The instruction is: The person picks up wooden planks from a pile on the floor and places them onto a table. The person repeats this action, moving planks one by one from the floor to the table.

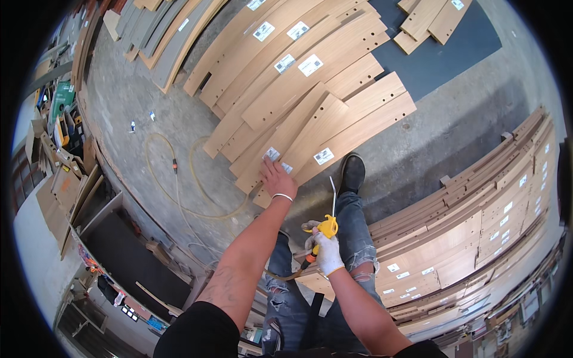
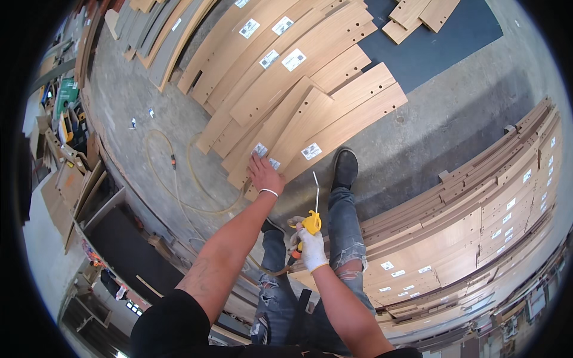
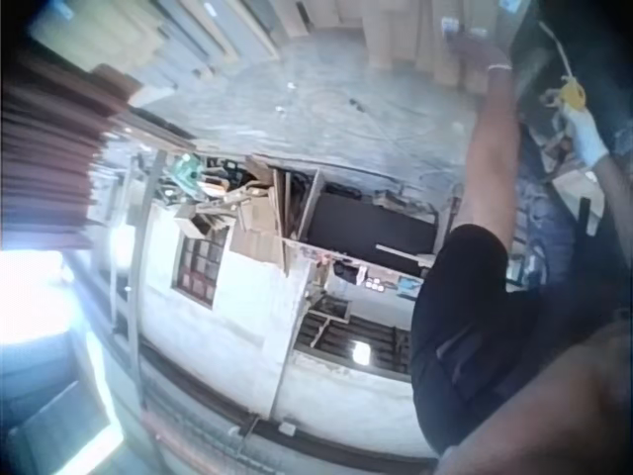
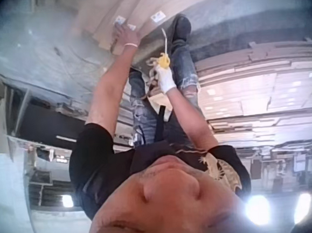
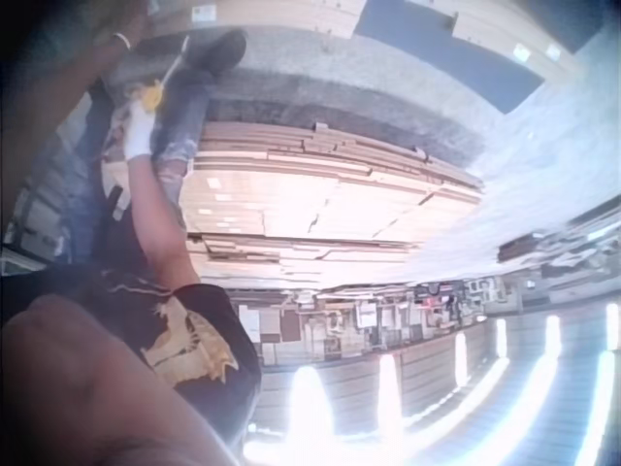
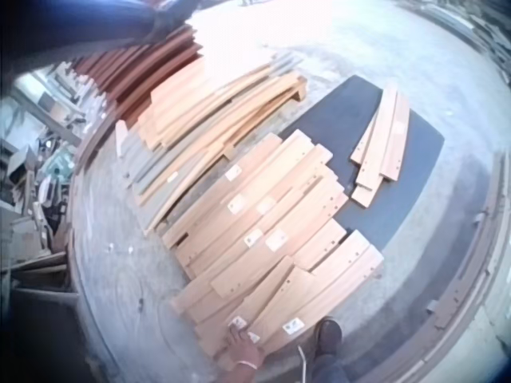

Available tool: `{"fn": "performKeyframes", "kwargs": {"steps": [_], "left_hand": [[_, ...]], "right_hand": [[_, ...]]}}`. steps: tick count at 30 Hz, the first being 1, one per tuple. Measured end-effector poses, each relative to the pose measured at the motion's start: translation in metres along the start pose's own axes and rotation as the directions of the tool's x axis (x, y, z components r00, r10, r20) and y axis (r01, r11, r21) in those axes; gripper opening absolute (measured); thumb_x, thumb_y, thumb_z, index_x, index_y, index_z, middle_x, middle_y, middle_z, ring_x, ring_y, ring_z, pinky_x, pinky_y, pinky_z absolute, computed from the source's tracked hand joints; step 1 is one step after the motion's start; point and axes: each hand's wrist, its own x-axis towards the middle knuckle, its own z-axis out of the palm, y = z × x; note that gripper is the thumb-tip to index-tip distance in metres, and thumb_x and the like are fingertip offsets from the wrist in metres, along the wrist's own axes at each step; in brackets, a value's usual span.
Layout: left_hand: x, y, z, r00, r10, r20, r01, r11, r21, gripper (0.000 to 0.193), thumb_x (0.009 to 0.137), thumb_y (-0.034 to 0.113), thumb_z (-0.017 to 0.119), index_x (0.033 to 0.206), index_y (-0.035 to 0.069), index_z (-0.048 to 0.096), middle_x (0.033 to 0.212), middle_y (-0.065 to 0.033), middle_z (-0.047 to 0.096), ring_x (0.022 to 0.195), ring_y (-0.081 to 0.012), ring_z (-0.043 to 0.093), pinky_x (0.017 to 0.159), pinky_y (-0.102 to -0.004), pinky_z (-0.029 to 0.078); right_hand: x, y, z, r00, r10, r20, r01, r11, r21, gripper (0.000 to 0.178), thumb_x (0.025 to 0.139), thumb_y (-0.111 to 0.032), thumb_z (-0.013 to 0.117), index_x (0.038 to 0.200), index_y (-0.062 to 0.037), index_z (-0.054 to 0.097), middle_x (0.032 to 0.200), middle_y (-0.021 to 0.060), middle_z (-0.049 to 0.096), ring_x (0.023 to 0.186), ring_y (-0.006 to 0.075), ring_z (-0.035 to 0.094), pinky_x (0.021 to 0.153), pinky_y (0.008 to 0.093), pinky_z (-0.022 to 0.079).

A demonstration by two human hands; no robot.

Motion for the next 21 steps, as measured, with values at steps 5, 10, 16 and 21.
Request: {"fn": "performKeyframes", "kwargs": {"steps": [5,10,16,21], "left_hand": [[0.012,-0.007,0.004,0.997,0.066,-0.044,-0.070,0.991,-0.114,0.072,0.075,0.014,0.074,0.135,-0.001,0.038,0.156,-0.0246,0.028,0.146,-0.0422,0.025,0.115,-0.0619,0.024],[0.044,-0.012,0.002,0.977,0.110,-0.183,-0.139,0.978,-0.155,0.078,0.072,0.016,0.077,0.137,0.001,0.037,0.149,-0.0228,0.037,0.141,-0.0391,0.033,0.111,-0.0587,0.029],[0.073,-0.007,-0.022,1.000,0.002,-0.005,-0.003,0.991,-0.130,0.079,0.067,0.022,0.082,0.132,0.005,0.042,0.132,-0.0173,0.047,0.130,-0.0355,0.043,0.103,-0.0528,0.038],[0.078,-0.012,-0.048,0.991,0.129,0.033,-0.124,0.983,-0.135,0.075,0.064,0.024,0.084,0.125,0.005,0.045,0.120,-0.0143,0.050,0.120,-0.0349,0.048,0.096,-0.0504,0.043]], "right_hand": [[0.005,0.016,-0.012,1.000,-0.007,-0.002,0.007,1.000,0.007,0.024,0.101,-0.015,0.057,0.120,-0.0009,0.060,0.109,0.0099,0.070,0.059,0.0136,0.059,0.048,0.0284,0.048],[0.003,0.021,-0.016,1.000,0.004,-0.021,-0.003,1.000,0.016,0.025,0.101,-0.015,0.057,0.121,-0.0007,0.059,0.111,0.0115,0.070,0.058,0.0157,0.059,0.051,0.0301,0.048],[0.003,0.020,-0.014,1.000,0.003,-0.014,-0.003,1.000,-0.029,0.025,0.101,-0.015,0.056,0.122,-0.0006,0.058,0.114,0.0122,0.069,0.059,0.0153,0.059,0.053,0.0298,0.048],[-0.001,0.007,-0.005,1.000,-0.028,0.005,0.028,0.999,-0.041,0.026,0.102,-0.017,0.056,0.121,-0.0002,0.059,0.113,0.0110,0.069,0.060,0.0133,0.058,0.054,0.0287,0.049]]}}
